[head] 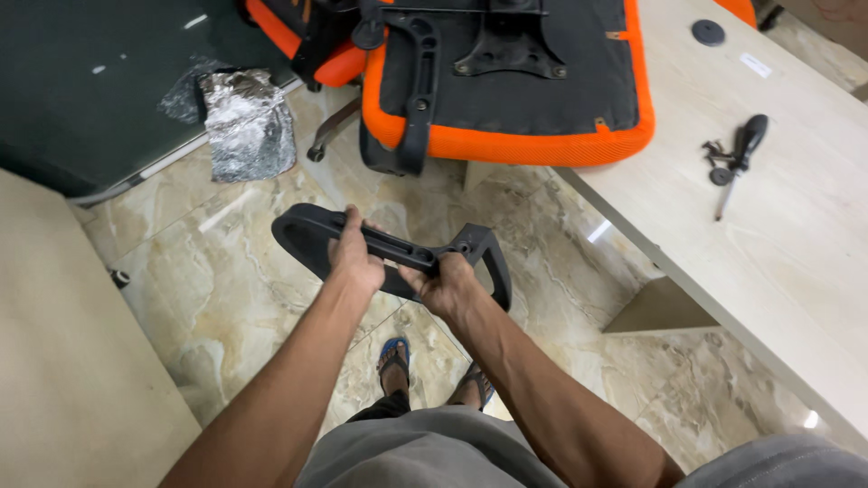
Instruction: The person assembles an office chair by inserting and tightening screws into the underside of the seat using a screwdriver. They then attach the armrests to the chair frame and secure them with screws.
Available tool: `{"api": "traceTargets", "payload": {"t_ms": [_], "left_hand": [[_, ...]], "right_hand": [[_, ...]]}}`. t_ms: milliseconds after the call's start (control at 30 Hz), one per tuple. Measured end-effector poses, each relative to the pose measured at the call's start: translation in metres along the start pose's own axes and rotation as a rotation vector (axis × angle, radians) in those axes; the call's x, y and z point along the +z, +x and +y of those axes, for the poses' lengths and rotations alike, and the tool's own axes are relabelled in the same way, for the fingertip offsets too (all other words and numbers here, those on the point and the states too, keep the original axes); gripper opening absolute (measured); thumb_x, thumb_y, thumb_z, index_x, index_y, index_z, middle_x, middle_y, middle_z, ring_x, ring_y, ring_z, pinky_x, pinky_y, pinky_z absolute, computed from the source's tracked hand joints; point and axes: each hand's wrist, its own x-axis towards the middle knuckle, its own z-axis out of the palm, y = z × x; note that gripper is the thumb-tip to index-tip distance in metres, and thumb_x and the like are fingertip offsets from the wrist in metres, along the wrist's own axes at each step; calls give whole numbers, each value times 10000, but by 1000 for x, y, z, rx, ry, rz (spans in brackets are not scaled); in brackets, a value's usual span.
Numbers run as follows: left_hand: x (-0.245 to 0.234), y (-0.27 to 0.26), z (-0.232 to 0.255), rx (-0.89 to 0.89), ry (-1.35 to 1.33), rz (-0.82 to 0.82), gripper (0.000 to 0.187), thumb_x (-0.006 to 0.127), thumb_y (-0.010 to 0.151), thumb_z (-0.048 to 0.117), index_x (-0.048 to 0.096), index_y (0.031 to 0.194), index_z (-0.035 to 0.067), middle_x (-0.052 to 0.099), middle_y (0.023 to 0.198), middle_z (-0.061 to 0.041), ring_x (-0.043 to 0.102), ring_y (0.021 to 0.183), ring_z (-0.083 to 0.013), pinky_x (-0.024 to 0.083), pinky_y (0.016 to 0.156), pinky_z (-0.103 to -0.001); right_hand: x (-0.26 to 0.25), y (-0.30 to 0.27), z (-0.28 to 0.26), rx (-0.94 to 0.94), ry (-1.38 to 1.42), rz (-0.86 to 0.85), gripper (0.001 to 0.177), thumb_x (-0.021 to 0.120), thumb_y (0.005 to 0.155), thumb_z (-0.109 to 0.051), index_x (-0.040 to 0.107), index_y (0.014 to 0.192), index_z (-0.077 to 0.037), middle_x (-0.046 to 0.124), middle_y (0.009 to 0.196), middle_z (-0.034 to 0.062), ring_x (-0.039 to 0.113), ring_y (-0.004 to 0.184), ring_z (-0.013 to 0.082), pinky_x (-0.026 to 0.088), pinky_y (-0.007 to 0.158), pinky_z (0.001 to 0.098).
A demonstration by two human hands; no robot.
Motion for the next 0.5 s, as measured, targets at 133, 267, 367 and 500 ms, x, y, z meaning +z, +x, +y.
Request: {"api": "traceTargets", "payload": {"t_ms": [133,267,367,500], "left_hand": [[0,24,81,92,31,146,282,722,969,360,567,968,125,563,717,-26,546,608,-177,520,594,-390],[9,35,160,199,264,100,381,645,967,509,592,948,132,519,691,-13,514,552,-177,507,523,-382],[22,36,201,232,404,10,393,647,965,522,591,957,133,514,695,-12,508,547,-173,479,503,-381],[38,36,246,200,576,-115,389,604,969,548,631,1013,163,515,702,5,516,559,-148,454,500,-351]], "right_hand": [[47,-43,42,62,-456,-4,444,321,1090,-356,529,1127,35,704,987,210,735,880,319,627,718,334],[82,-63,45,-128,-1065,-110,406,497,1057,-365,580,1077,31,684,843,163,706,741,300,549,589,351],[124,-50,47,-431,-1006,-273,401,553,1015,-376,604,1127,5,715,908,148,682,780,262,547,652,347],[196,-24,72,-724,-1317,-430,422,665,944,-399,600,1201,-70,689,1027,56,658,949,144,536,811,314]]}}
